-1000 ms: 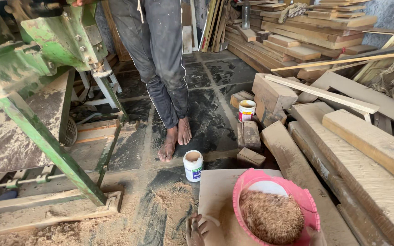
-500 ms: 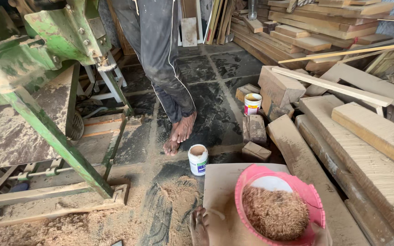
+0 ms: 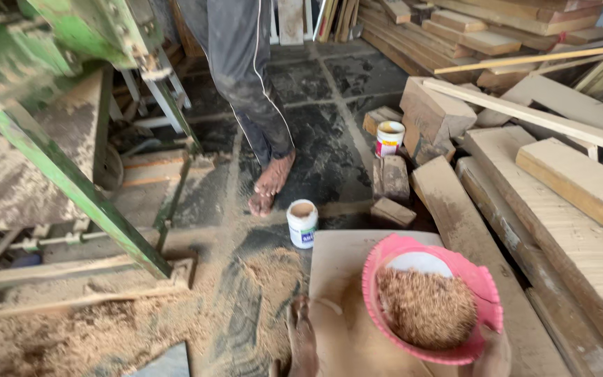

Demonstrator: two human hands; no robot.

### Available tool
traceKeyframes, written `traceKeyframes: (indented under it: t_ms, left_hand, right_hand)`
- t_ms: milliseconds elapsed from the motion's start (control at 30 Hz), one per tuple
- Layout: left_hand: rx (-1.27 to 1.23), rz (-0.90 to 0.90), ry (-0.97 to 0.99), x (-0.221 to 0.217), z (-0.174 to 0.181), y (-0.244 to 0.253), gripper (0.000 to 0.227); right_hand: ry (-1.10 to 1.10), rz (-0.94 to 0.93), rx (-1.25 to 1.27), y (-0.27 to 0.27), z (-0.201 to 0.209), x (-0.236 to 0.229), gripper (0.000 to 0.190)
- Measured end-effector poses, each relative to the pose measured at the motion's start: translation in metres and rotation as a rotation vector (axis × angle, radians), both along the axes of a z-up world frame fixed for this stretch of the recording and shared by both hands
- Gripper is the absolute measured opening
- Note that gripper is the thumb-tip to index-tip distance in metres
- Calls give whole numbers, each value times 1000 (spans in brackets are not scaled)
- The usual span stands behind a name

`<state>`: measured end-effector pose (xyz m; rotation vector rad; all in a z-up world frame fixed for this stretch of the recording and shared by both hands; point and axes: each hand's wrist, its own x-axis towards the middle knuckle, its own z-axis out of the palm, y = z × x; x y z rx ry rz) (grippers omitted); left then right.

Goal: The person sits on the floor and sifts sawdust using a pink plastic sieve over a white board. They repeatedly scoop sawdust from a pile on the floor with a flat metal scraper and pour it into the sieve, shaking it to separate the finer particles.

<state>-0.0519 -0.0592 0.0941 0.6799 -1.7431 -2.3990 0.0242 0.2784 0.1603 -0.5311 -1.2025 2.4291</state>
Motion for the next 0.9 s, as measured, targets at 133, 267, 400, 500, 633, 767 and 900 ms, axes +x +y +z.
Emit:
traceKeyframes:
  t_ms: [133,267,400,500,633,767,900]
  left_hand:
    - [-36,-3,32,-8,31,5,53]
    - [-85,-26,-39,27,32,1,57]
    - [-116,-110,-66,32,24,28,60]
    - [-144,-116,-41,36,12,25,61]
    - [-96,-89,25,31,-5,27,57]
    - [-175,-127,47,39,-2,22,58]
    - [-164,-149,-155,45,36,29,57]
  right_hand:
    - [48,113,42,-15,7,14,60]
    - [32,112,3,-12,25,15,58]
    - [242,213,37,-14,21,17,61]
    - [244,221,55,-12,20,18,64]
    - [114,202,71,-15,31,14,75]
    - [59,175,121,-18,39,15,78]
    - [83,242,62,-22,34,21,81]
